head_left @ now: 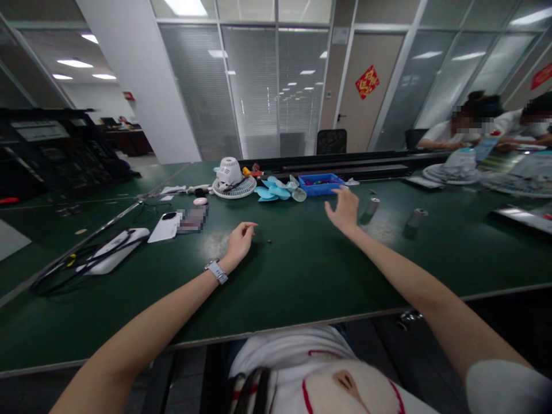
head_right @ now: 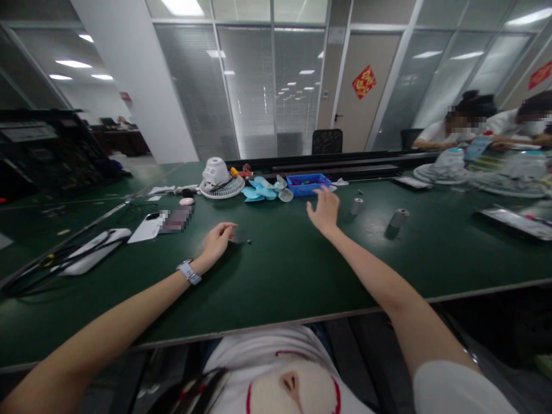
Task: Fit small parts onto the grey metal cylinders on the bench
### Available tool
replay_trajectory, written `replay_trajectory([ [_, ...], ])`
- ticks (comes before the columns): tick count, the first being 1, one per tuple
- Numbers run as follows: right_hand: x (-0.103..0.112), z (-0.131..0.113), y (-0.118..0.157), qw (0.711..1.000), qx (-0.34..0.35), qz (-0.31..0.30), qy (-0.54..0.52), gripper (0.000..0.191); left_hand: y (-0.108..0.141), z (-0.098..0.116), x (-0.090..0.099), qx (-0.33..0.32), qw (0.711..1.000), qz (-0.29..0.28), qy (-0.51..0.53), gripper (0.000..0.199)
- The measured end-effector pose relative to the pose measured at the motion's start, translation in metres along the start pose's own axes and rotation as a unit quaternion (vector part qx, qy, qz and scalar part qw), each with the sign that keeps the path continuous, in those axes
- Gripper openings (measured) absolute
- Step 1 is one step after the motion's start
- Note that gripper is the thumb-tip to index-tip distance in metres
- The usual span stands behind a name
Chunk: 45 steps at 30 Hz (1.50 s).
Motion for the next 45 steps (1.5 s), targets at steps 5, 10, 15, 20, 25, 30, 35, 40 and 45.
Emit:
replay_trajectory([
  [5, -0.019, -0.135, 0.041, 0.884, 0.284, -0.257, -0.267, 0.039, 0.003, 0.004, 0.001, -0.002, 1.000, 0.002, 0.000, 0.032],
  [10, -0.024, -0.166, 0.063, 0.822, 0.241, -0.314, -0.409, 0.031, 0.004, 0.005, 0.000, -0.010, 1.000, 0.004, -0.002, 0.031],
  [15, -0.021, -0.118, 0.033, 0.897, 0.186, -0.242, -0.319, 0.038, 0.004, 0.006, 0.001, -0.004, 1.000, 0.000, -0.006, 0.031],
  [20, 0.003, -0.003, -0.013, 0.993, 0.070, -0.057, -0.071, 0.039, 0.006, 0.008, 0.001, -0.006, 1.000, -0.008, -0.004, 0.031],
  [25, 0.025, 0.100, -0.013, 0.993, -0.064, -0.004, 0.103, 0.042, 0.007, 0.008, 0.000, -0.004, 1.000, -0.018, 0.005, 0.032],
  [30, 0.029, 0.126, -0.002, 0.986, -0.107, 0.009, 0.128, 0.045, 0.007, 0.009, 0.000, -0.001, 1.000, -0.022, 0.013, 0.032],
  [35, 0.030, 0.128, -0.002, 0.986, -0.109, 0.026, 0.123, 0.046, 0.007, 0.010, 0.001, 0.004, 1.000, -0.019, 0.005, 0.032],
  [40, 0.029, 0.136, 0.000, 0.987, -0.127, 0.033, 0.093, 0.044, 0.007, 0.010, 0.001, 0.010, 1.000, -0.020, 0.005, 0.033],
  [45, 0.030, 0.139, 0.001, 0.983, -0.158, 0.046, 0.081, 0.043, 0.008, 0.012, 0.001, 0.006, 1.000, -0.020, 0.005, 0.031],
])
Point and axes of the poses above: each hand's wrist, its own y-axis away from the middle knuckle, its own x-axis out of the back of the hand, z = x × y, the point moved 4 cm from there along -y, towards the middle knuckle, and after that the axes turned 8 degrees about x, right-handed, at the moved point
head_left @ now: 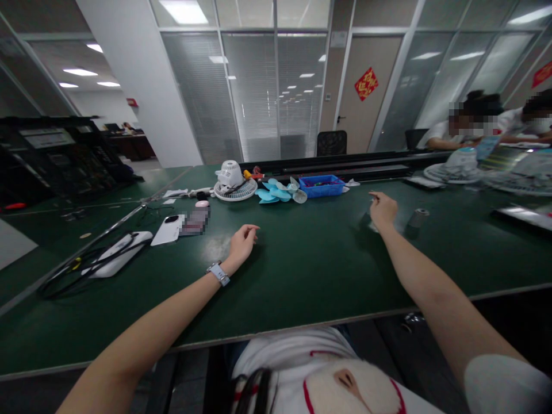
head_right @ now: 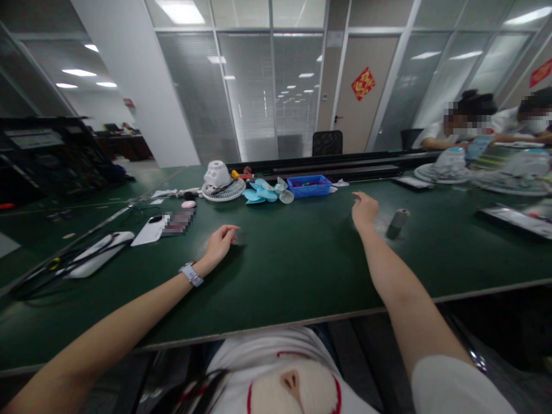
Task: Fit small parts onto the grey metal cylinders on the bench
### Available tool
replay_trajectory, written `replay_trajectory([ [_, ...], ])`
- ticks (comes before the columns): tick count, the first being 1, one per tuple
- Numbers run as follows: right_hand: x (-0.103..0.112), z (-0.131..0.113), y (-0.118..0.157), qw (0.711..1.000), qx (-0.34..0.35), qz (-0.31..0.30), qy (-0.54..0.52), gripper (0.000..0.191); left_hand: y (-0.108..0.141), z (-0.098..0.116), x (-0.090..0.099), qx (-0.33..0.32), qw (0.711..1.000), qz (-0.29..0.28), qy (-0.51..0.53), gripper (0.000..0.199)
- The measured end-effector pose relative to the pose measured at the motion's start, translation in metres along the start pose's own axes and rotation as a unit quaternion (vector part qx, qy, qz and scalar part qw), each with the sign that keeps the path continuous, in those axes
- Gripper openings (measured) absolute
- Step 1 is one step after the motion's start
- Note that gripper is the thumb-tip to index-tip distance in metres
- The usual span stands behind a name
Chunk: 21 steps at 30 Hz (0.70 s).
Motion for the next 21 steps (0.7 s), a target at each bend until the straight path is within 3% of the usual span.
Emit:
replay_trajectory([
  [4, -0.002, 0.002, 0.001, 0.999, -0.027, -0.017, 0.012, 0.040, 0.001, 0.002, 0.000, 0.004, 1.000, 0.003, 0.000, 0.030],
  [8, -0.006, 0.002, 0.003, 1.000, -0.029, 0.005, -0.008, 0.043, 0.000, 0.002, 0.000, 0.001, 1.000, 0.001, -0.003, 0.030],
  [12, -0.015, 0.017, 0.010, 0.983, -0.173, -0.001, -0.052, 0.056, -0.001, -0.001, -0.001, -0.005, 1.000, -0.002, 0.002, 0.031],
  [15, -0.023, 0.027, 0.013, 0.964, -0.253, -0.024, -0.078, 0.053, -0.001, -0.003, -0.002, -0.004, 1.000, -0.002, 0.004, 0.031],
  [21, -0.028, 0.032, 0.012, 0.963, -0.252, -0.034, -0.083, 0.045, -0.001, -0.001, -0.001, -0.003, 1.000, -0.004, 0.005, 0.030],
])
Point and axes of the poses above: each hand's wrist, its own y-axis away from the middle knuckle, its own x-axis out of the back of the hand, z = x × y, the point moved 4 cm from there along -y, towards the middle knuckle, and after that the axes turned 8 degrees about x, right-handed, at the moved point
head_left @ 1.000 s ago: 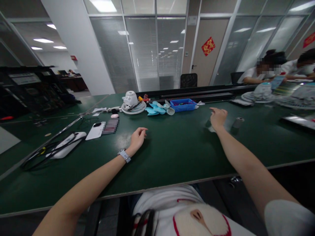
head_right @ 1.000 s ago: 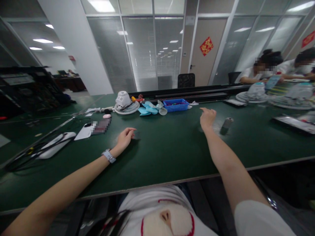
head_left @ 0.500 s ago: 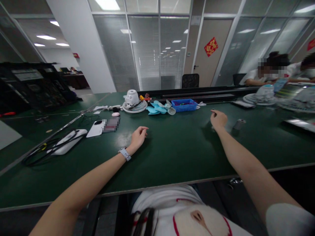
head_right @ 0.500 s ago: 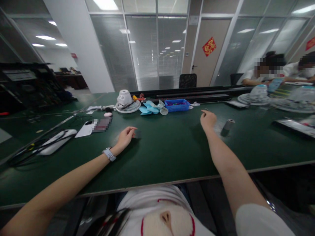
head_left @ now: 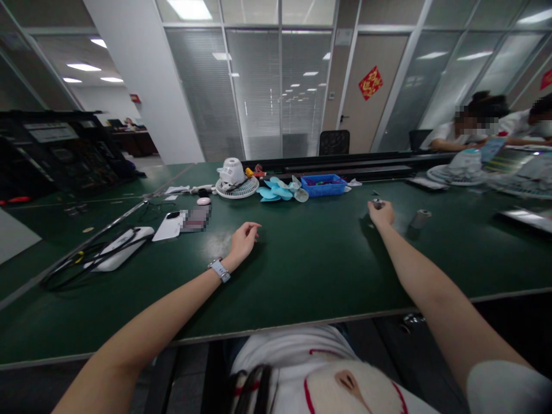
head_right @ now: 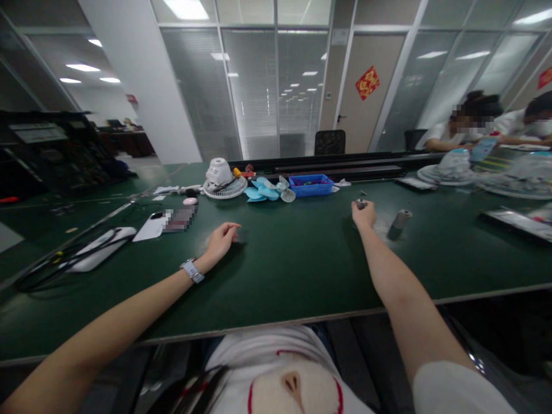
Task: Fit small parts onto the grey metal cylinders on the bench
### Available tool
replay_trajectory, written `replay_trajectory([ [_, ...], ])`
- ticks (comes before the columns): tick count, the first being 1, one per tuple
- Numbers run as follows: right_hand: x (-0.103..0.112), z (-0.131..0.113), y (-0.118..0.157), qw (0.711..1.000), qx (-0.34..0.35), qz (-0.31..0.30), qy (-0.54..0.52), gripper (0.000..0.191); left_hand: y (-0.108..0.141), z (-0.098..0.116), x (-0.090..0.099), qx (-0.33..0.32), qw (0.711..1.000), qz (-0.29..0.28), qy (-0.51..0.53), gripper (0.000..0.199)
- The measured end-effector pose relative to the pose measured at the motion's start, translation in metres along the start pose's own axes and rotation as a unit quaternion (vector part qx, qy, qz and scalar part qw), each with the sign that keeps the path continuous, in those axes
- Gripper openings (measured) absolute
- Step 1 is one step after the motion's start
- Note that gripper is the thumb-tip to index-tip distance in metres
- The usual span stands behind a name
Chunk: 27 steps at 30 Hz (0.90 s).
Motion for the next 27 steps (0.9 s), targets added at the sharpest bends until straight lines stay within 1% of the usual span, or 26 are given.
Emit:
replay_trajectory([
  [7, -0.0021, 0.0019, -0.0010, 1.000, -0.001, -0.006, 0.004, 0.043, 0.0026, 0.0049, 0.0012, 0.011, 1.000, 0.004, 0.000, 0.030],
  [17, 0.0018, -0.0021, 0.0025, 1.000, -0.001, -0.009, 0.013, 0.039, -0.0006, -0.0013, -0.0006, 0.007, 1.000, -0.005, 0.000, 0.031],
  [27, 0.0018, -0.0031, 0.0021, 0.999, -0.017, -0.021, 0.025, 0.045, 0.0002, -0.0004, -0.0001, 0.002, 1.000, -0.001, 0.004, 0.032],
])
Point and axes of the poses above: each hand's wrist, its own y-axis away from the middle knuckle, its own x-axis out of the back of the hand, z = x × y, the point moved 4 cm from there along -y, towards the middle knuckle, and after that the axes turned 8 degrees about x, right-handed, at the moved point
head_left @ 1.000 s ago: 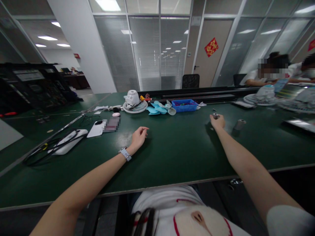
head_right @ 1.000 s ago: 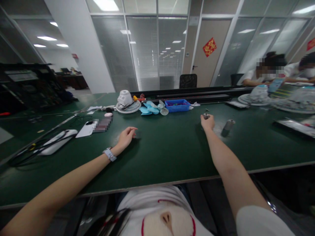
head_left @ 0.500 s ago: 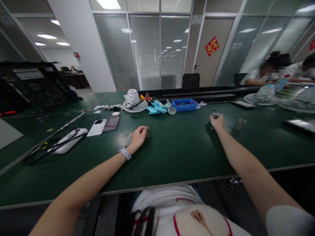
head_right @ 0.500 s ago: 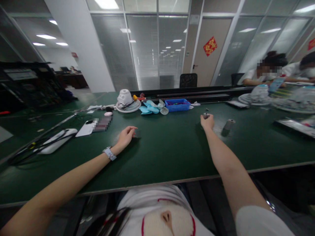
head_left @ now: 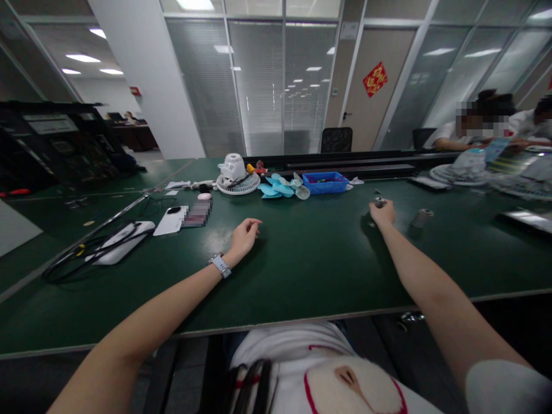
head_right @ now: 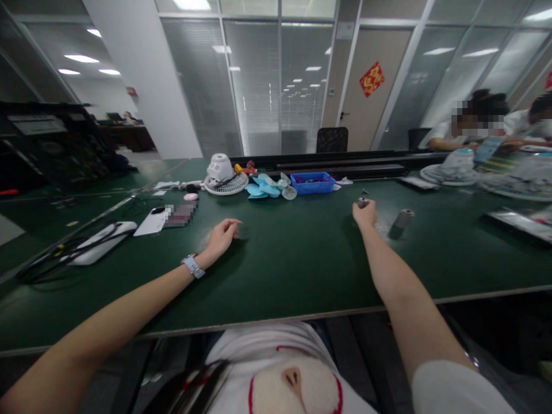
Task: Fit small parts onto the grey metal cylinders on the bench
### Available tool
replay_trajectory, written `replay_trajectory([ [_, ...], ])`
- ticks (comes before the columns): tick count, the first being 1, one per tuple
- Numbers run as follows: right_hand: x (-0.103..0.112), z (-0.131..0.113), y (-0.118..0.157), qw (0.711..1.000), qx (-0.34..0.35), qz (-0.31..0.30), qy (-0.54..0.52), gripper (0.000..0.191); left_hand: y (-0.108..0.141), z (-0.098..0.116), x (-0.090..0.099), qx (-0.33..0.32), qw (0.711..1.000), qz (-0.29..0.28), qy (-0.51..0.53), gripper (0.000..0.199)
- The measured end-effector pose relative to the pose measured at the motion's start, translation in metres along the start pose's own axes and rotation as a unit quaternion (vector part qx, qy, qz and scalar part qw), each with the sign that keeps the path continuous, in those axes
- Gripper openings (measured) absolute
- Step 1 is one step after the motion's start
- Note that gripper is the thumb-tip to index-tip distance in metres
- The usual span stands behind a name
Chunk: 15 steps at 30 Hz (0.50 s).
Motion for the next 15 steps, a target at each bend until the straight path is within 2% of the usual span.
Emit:
replay_trajectory([
  [15, -0.0050, 0.0055, -0.0070, 1.000, 0.000, 0.014, -0.028, 0.039, -0.0013, -0.0018, -0.0017, 0.008, 1.000, -0.001, 0.008, 0.030],
])
Point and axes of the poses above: each hand's wrist, its own y-axis away from the middle knuckle, its own x-axis out of the back of the hand, z = x × y, the point moved 4 cm from there along -y, towards the middle knuckle, and after that the axes turned 8 degrees about x, right-handed, at the moved point
